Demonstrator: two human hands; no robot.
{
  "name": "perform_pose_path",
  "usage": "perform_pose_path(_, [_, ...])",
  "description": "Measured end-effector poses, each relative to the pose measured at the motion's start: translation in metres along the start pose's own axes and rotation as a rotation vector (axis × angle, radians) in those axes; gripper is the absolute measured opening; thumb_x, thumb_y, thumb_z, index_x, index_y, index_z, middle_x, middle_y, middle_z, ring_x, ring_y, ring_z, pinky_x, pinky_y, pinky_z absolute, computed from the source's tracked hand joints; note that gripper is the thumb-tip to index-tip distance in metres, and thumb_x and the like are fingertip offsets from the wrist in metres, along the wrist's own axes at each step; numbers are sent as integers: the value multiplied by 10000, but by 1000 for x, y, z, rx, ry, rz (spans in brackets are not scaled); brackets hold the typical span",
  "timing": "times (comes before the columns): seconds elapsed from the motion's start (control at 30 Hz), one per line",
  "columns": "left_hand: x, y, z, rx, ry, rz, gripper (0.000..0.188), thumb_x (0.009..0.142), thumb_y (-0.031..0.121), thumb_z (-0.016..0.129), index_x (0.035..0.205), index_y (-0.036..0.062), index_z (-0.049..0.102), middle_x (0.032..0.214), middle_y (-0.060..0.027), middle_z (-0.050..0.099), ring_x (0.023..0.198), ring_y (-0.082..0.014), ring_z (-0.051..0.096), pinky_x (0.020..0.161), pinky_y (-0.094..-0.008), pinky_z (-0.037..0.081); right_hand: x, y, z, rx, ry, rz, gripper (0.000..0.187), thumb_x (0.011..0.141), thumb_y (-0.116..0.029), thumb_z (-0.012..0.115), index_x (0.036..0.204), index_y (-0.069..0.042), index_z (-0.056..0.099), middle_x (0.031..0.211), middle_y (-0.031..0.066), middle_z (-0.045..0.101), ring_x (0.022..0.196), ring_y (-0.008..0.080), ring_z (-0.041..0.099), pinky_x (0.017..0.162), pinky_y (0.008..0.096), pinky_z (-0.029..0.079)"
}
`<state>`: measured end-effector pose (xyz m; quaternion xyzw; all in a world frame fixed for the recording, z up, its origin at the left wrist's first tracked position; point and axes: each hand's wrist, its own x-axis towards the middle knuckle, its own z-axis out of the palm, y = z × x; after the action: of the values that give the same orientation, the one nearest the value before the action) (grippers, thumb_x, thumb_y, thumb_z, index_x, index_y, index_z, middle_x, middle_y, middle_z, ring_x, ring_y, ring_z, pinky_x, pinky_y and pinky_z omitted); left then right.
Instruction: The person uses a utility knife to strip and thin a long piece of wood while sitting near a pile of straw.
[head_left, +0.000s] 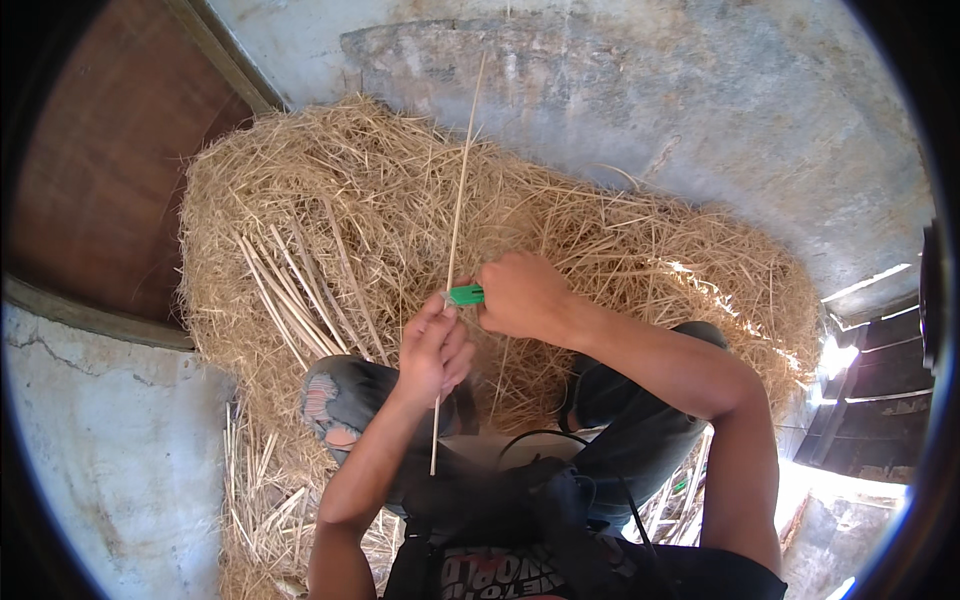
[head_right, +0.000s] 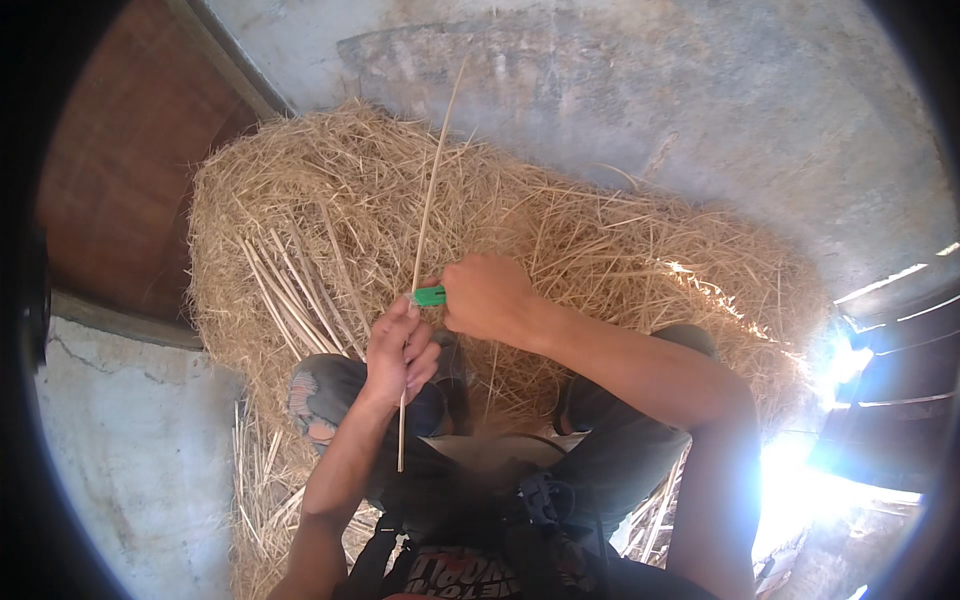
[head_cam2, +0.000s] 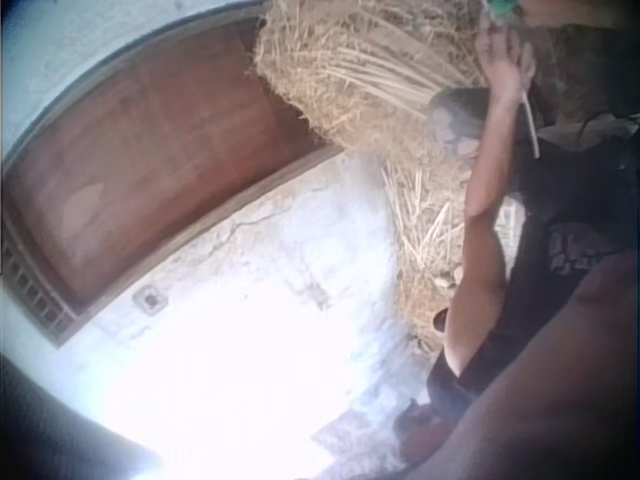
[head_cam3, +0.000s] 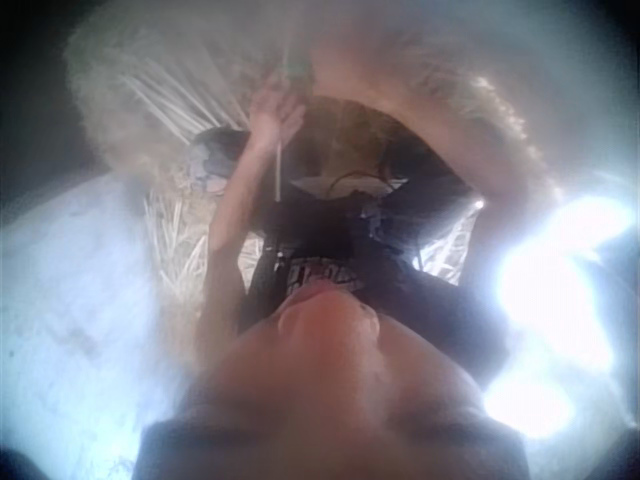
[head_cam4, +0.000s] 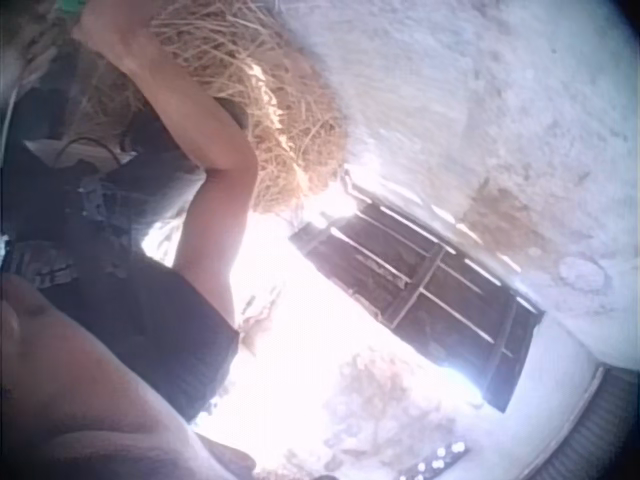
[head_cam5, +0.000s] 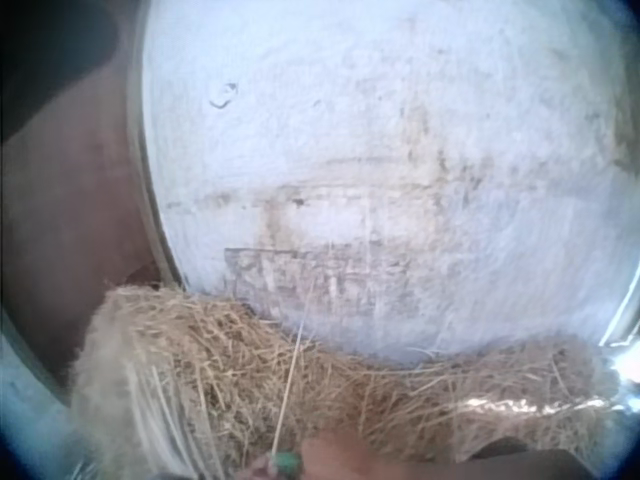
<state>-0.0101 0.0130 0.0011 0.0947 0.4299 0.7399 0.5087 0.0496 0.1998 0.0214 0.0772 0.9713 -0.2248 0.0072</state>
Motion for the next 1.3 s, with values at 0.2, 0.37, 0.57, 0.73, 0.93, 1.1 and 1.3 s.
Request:
perform_pose_path(0.2, [0, -4, 0, 93, 97, 4, 437, 1094, 184, 430, 1523, 101, 425, 574, 56, 282, 400, -55, 253, 343, -215, 226, 21, 9, 4, -47, 64, 104, 183, 711, -150, 711, 774, 21, 725, 750, 256, 696, 743, 417, 725, 663, 502, 590])
perform_pose_path(0.37, [-6, -5, 2, 121, 53, -12, 452, 1093, 168, 421, 1537, 85, 403, 573, 59, 275, 401, -52, 254, 348, -215, 237, 36, 27, -18, -111, 82, 161, 167, 743, -137, 697, 805, 16, 725, 767, 243, 703, 745, 402, 733, 653, 502, 587])
perform_pose_path(0.57, [-5, -4, 3, 153, 4, -18, 467, 1088, 174, 430, 1546, 87, 395, 567, 58, 276, 403, -54, 255, 350, -222, 248, 52, 55, -13, -114, 266, 227, 126, 687, -100, 691, 703, 25, 698, 725, 250, 677, 698, 403, 708, 617, 486, 582])
perform_pose_path(0.73, [-9, -15, 2, 242, -67, 8, 489, 1087, 190, 447, 1559, 82, 380, 566, 52, 288, 404, -58, 260, 361, -233, 255, 53, 83, -55, -204, 225, 320, 156, 836, -126, 662, 844, 12, 733, 815, 212, 718, 752, 371, 736, 659, 481, 595])
perform_pose_path(0.93, [-19, -23, 2, 376, -184, -93, 483, 1097, 117, 419, 1576, 99, 365, 573, 48, 334, 427, -56, 296, 416, -244, 294, 38, 155, -96, -179, 385, 646, 215, 895, -152, 627, 968, 24, 727, 949, 229, 733, 850, 349, 748, 724, 450, 610])
perform_pose_path(1.1, [-27, -24, 7, 446, -258, -148, 500, 1078, 117, 459, 1561, 25, 366, 550, 54, 309, 411, -54, 271, 400, -242, 264, 2, 218, -128, -54, 512, 937, 307, 859, -199, 670, 1065, 26, 709, 1029, 253, 737, 969, 381, 741, 820, 457, 605])
perform_pose_path(1.3, [-32, -24, -11, 336, -382, -152, 486, 1070, 95, 446, 1551, 48, 396, 577, 67, 326, 424, -48, 311, 407, -229, 274, -61, 298, -132, -148, 703, 1071, 324, 814, -228, 681, 1003, 32, 723, 1030, 256, 739, 983, 413, 727, 851, 475, 593])
